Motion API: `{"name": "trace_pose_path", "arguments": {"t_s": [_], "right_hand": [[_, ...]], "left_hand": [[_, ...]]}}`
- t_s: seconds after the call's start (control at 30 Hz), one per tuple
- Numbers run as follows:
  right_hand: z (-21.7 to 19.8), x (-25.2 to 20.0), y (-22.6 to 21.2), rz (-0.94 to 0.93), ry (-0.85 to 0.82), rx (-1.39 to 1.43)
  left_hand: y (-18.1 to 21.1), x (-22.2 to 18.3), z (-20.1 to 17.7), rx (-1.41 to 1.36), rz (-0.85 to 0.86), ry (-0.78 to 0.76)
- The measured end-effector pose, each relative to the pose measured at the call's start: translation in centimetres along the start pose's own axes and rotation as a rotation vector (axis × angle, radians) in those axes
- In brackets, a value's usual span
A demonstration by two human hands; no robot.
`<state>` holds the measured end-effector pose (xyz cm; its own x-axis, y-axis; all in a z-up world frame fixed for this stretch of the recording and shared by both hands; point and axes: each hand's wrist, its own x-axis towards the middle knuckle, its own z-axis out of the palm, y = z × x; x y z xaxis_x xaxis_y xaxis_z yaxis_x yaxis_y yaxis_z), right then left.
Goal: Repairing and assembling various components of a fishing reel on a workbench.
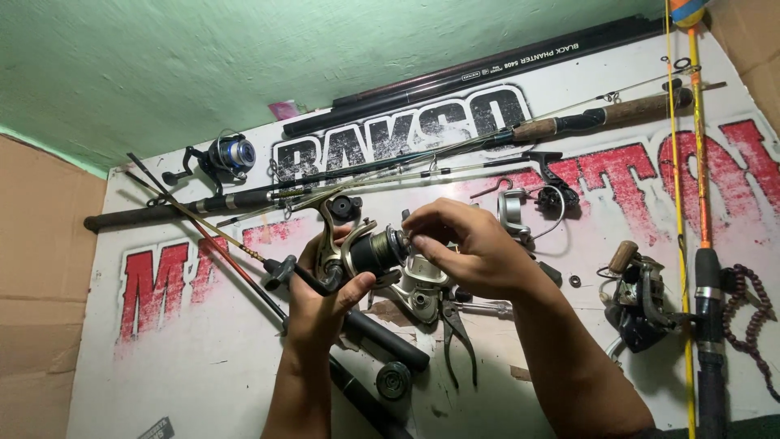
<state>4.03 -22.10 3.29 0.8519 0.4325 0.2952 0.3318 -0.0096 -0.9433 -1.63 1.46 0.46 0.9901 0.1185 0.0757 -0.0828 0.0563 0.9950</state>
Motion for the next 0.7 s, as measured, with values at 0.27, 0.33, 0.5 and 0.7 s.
{"name": "trace_pose_path", "arguments": {"t_s": [0.27,0.33,0.5,0.7], "right_hand": [[0.3,0.2,-1.1,-0.077,0.004,-0.035],[0.2,0.1,-1.1,-0.088,-0.004,-0.019],[0.4,-0.3,-0.7,0.112,0.021,0.106],[0.1,-0.1,-0.7,-0.024,0.020,0.069]], "left_hand": [[-0.4,-0.2,0.5,-0.155,-0.016,0.021],[-0.4,-0.3,0.5,-0.190,-0.018,0.024],[-0.4,-0.1,0.0,-0.141,-0.020,0.016],[-0.5,-0.2,0.2,-0.168,-0.042,0.001]]}}
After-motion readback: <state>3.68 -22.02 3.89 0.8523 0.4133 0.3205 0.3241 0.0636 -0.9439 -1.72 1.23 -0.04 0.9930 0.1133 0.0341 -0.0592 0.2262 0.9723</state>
